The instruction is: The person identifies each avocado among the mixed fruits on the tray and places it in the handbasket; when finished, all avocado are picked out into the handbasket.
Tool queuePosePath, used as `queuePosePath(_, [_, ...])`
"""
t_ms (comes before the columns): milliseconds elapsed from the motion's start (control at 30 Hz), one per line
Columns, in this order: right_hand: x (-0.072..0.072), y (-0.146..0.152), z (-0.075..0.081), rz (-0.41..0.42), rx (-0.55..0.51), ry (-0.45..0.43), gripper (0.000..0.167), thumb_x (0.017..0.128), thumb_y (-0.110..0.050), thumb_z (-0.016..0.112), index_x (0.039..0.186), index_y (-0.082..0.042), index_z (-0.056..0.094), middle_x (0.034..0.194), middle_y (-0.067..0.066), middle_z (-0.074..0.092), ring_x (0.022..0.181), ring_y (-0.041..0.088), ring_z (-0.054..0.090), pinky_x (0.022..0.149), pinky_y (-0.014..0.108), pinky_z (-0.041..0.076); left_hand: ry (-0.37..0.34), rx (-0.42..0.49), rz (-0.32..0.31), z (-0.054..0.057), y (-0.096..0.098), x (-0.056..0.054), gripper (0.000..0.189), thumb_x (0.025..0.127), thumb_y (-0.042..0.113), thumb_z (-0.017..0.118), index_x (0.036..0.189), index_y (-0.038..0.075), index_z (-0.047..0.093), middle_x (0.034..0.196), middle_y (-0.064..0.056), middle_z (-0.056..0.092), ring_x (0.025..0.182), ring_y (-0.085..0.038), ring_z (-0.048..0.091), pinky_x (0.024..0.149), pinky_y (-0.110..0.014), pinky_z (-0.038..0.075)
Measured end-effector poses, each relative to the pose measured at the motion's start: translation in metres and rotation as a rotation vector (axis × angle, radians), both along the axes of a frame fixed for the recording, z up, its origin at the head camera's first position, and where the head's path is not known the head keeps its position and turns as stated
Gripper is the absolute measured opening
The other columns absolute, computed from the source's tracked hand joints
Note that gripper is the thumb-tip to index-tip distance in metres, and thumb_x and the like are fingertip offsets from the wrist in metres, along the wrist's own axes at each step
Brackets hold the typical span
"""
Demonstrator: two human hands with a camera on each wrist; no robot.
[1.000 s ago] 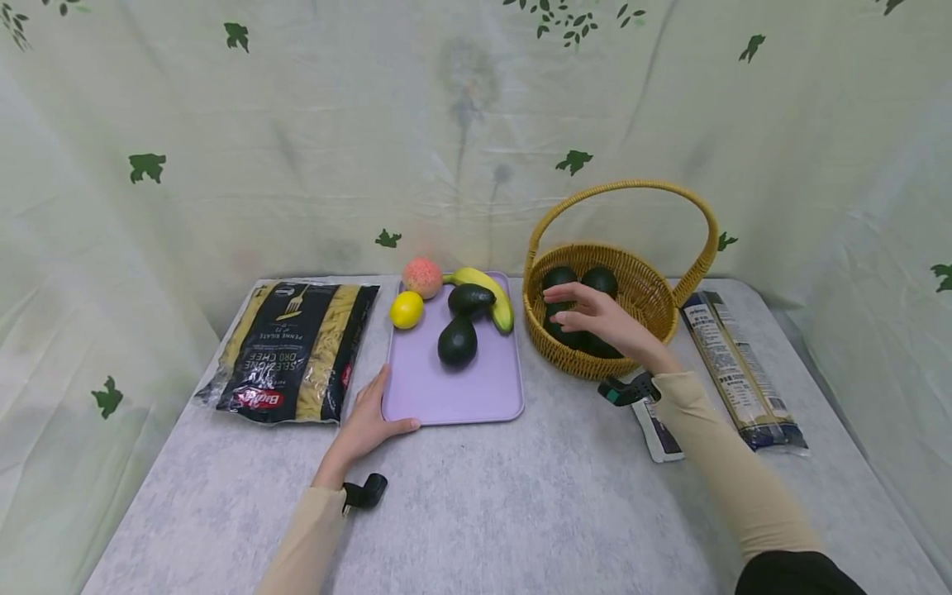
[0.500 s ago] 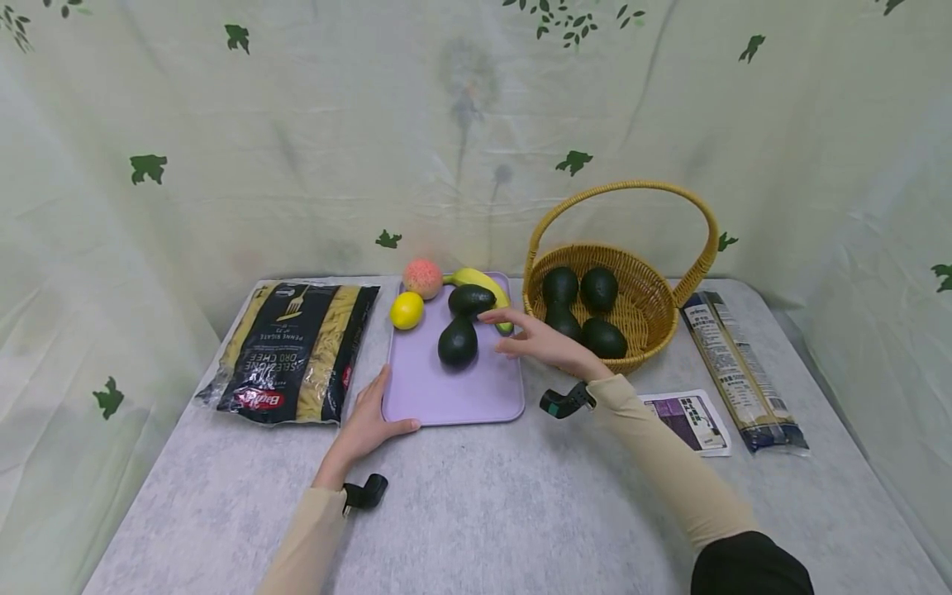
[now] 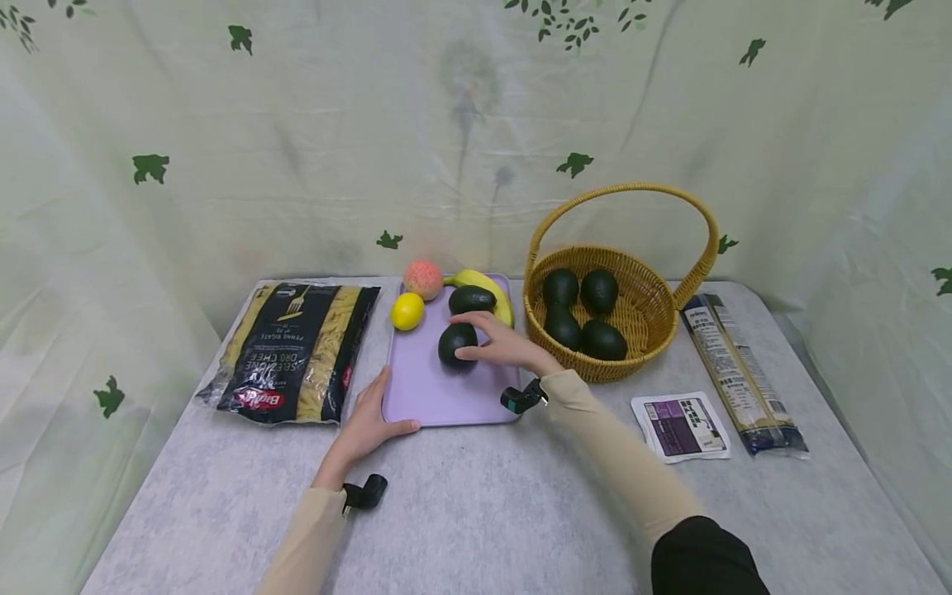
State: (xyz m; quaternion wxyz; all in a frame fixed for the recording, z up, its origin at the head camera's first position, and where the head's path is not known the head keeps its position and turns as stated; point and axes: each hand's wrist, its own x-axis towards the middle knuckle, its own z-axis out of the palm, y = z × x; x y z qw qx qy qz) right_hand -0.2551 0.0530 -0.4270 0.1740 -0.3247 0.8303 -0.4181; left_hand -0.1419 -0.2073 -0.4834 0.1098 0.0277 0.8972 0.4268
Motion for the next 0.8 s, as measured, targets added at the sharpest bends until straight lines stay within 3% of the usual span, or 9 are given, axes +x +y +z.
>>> queuePosePath(167, [-0.003, -0.013, -0.003, -0.018, 0.097, 0.052, 0.056, 0.091, -0.032, 0.065, 0.142, -0.016, 0.047, 0.151, 0.013, 0.029, 0.136, 0.025, 0.029, 0.107, 0.045, 0.031, 0.001, 0.002, 0.005, 0.0, 0.0, 0.001, 0.111, 0.08, 0.033, 0.078, 0.152, -0.001, 0.001, 0.157, -0.024, 0.004, 0.142, -0.04, 0.002, 0.112, -0.055, 0.009])
queuePosePath(367, [-0.005, -0.026, -0.008, -0.054, 0.19, 0.087, 0.046, 0.091, -0.032, 0.066, 0.133, -0.02, 0.055, 0.151, 0.011, 0.029, 0.132, 0.028, 0.037, 0.106, 0.045, 0.032, 0.005, 0.007, 0.008, 0.001, 0.001, 0.002, 0.111, 0.08, 0.034, 0.078, 0.152, -0.001, 0.002, 0.156, -0.025, 0.005, 0.141, -0.041, 0.003, 0.111, -0.056, 0.01])
queuePosePath(567, [-0.006, -0.027, -0.012, -0.074, 0.127, 0.096, 0.039, 0.089, -0.023, 0.07, 0.125, -0.017, 0.06, 0.149, 0.011, 0.034, 0.134, 0.026, 0.034, 0.108, 0.042, 0.03, 0.002, 0.01, 0.01, 0.002, 0.003, 0.002, 0.111, 0.08, 0.034, 0.078, 0.152, 0.0, 0.002, 0.156, -0.024, 0.005, 0.141, -0.041, 0.003, 0.111, -0.056, 0.009])
queuePosePath(800, [-0.004, -0.018, -0.008, -0.036, 0.009, 0.07, 0.038, 0.088, -0.019, 0.069, 0.125, -0.014, 0.061, 0.148, 0.014, 0.035, 0.136, 0.025, 0.031, 0.108, 0.042, 0.029, 0.023, 0.01, 0.009, 0.0, 0.001, 0.001, 0.111, 0.079, 0.031, 0.079, 0.152, -0.002, 0.003, 0.156, -0.025, 0.006, 0.142, -0.04, 0.004, 0.112, -0.054, 0.008])
